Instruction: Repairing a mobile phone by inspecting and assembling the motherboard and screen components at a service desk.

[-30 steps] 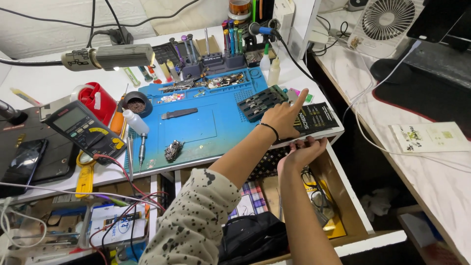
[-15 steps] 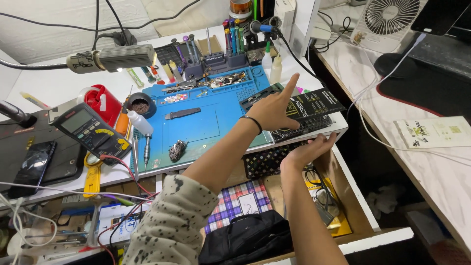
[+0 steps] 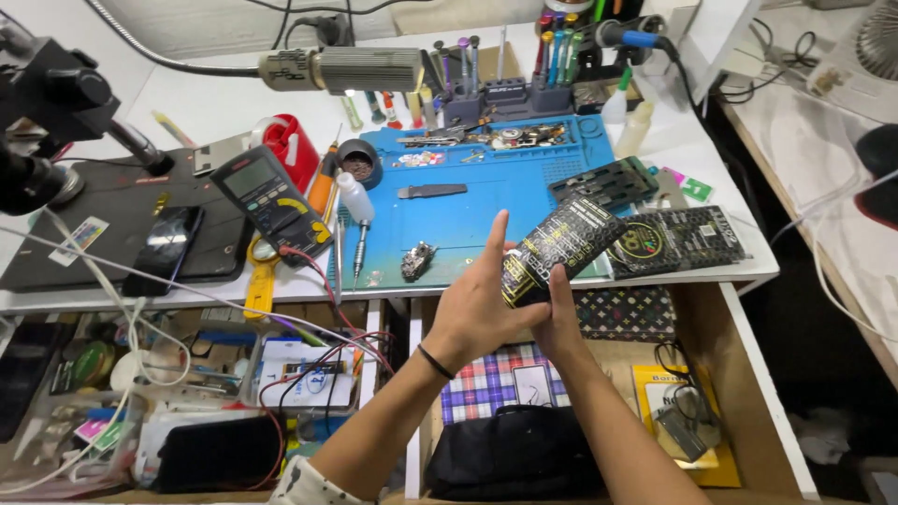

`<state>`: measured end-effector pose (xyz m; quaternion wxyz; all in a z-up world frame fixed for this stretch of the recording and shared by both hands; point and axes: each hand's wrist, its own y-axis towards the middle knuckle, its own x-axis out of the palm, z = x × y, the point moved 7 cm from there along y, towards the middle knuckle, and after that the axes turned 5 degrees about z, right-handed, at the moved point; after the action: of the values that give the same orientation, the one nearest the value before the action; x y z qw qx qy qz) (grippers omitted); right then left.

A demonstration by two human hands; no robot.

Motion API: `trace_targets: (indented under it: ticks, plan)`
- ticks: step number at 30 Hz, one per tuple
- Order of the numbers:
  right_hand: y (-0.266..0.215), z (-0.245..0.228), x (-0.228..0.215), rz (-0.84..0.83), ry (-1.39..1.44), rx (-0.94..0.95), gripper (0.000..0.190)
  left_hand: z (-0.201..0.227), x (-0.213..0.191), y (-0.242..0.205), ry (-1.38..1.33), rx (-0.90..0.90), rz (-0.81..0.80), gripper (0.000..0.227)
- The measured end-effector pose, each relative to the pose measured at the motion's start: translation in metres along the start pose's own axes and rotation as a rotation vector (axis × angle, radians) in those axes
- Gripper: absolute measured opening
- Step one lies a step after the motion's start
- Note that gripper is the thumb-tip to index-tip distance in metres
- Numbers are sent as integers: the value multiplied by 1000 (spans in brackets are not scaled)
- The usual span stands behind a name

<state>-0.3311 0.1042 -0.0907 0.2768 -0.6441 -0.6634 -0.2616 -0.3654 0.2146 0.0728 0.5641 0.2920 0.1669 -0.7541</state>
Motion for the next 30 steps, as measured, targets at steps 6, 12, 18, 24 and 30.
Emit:
trace_targets:
  ticks: [6,12,18,24,30]
  plan:
    - [4,-10,1,-67,120,67,87,-10,1,-15,-107,75,32,126]
    - [-7,-42,31,-80,280,18,79,-25,-9,5,-448,65,117,98]
    - [2,-46,14,-11,451,136,97,-39,-3,21,-411,217,253,74]
    - [-2,-62,10,170,491,114,85,-37,-2,-9,-189,588,556,26]
    - [-5,-71,5,146,470,82,96,-12,1,-26,0,829,600,17]
